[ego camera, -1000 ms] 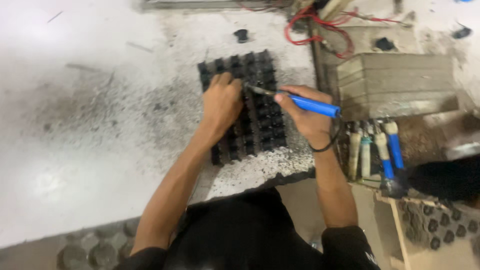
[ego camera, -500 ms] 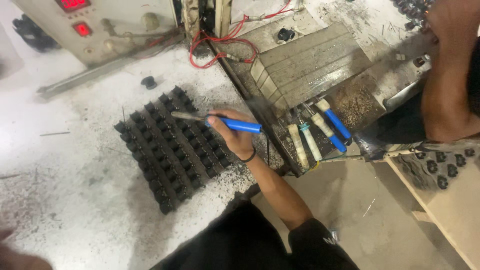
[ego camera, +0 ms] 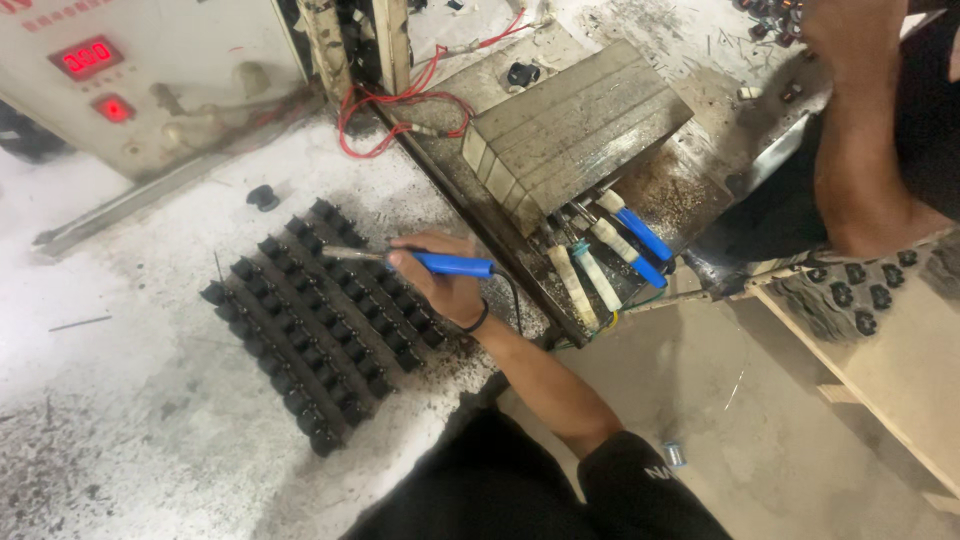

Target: The person arranges black plastic component holders into a grid tray on the workbench, then uses a soldering iron to solder each component in the tray one by one, working across the rows. The person briefly pauses to stretch their hands before resuming soldering.

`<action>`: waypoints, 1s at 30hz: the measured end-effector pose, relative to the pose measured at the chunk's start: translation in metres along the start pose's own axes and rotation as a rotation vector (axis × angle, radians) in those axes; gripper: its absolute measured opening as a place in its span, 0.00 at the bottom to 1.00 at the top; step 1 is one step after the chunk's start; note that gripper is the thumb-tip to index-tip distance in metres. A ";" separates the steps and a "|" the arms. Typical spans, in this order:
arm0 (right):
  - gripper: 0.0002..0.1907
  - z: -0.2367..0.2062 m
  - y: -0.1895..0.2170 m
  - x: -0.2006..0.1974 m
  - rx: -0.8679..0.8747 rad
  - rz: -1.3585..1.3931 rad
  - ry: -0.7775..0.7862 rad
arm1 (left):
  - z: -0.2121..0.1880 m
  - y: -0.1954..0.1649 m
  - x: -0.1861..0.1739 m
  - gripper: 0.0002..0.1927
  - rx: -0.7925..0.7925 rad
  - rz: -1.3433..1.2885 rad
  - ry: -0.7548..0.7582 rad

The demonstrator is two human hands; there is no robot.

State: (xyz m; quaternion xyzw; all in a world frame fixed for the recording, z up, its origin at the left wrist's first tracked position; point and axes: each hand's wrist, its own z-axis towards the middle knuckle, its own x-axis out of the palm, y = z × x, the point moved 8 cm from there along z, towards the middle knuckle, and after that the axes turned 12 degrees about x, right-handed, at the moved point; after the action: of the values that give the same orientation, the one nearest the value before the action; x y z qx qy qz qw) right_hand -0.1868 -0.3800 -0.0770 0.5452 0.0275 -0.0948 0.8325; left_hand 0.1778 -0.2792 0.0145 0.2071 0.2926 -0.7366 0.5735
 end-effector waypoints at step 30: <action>0.10 0.086 -0.053 0.101 0.187 0.074 0.058 | 0.027 0.061 0.221 0.03 -0.048 -0.488 0.196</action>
State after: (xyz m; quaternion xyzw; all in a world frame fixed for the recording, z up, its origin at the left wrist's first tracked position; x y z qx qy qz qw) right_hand -0.1024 -0.4926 -0.1054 0.6236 0.0226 -0.0504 0.7798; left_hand 0.1806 -0.4677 -0.1194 0.1869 0.4054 -0.8225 0.3525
